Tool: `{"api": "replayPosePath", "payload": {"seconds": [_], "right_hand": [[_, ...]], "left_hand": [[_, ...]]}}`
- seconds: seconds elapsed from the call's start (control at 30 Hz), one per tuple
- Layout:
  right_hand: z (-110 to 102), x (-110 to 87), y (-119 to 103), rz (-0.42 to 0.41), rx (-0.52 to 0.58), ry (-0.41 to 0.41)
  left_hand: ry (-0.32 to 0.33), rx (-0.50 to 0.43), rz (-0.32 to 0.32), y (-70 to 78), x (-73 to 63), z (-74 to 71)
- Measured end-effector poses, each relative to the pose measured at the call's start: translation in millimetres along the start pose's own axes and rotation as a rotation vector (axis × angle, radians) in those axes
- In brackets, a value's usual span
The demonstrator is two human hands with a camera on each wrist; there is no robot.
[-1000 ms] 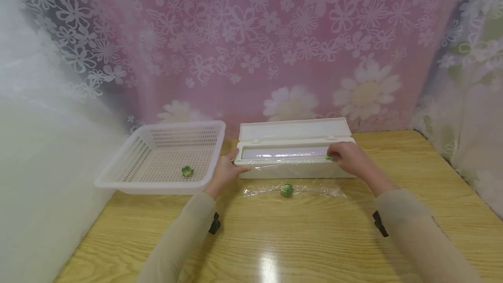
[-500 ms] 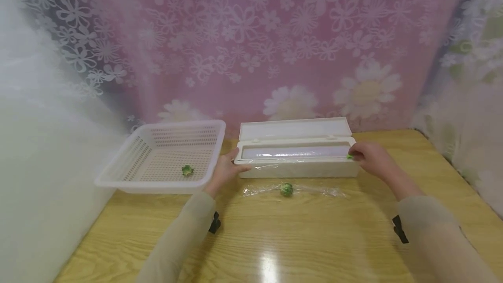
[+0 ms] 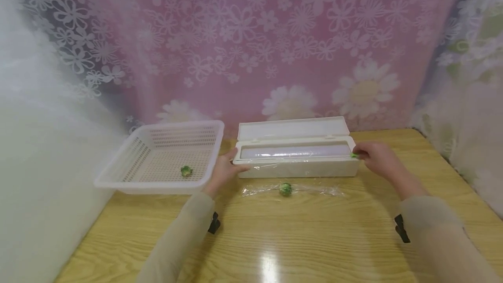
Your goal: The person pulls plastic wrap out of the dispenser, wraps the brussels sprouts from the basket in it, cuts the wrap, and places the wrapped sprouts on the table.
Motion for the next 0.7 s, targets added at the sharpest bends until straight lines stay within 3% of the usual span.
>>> {"api": "replayPosePath", "payload": {"seconds": [0.27,0.4,0.5,0.7], "right_hand": [[2,0.3,-11,0.029,0.000,-0.067],[4,1.7,-22,-0.018,-0.026,-0.060],[6,1.9,-28,-0.056,-0.040,-0.033],[7,3.8,-41,-0.183,-0.037,0.051]], "left_hand": [[0.005,0.184,-0.015,8.9,-6.0,-4.2],[0.017,0.215,0.018,11.9,-10.1,-7.0],[0.027,0.241,0.074,19.8,-16.5,-8.1],[0.048,0.349,0.309,43.5,-30.3,-5.8]]}}
Point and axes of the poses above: each hand's wrist, its own x-axis towards the middle knuckle, its own z-axis out of the palm, y = z × x, the point moved 9 cm from there along x, towards the middle knuckle
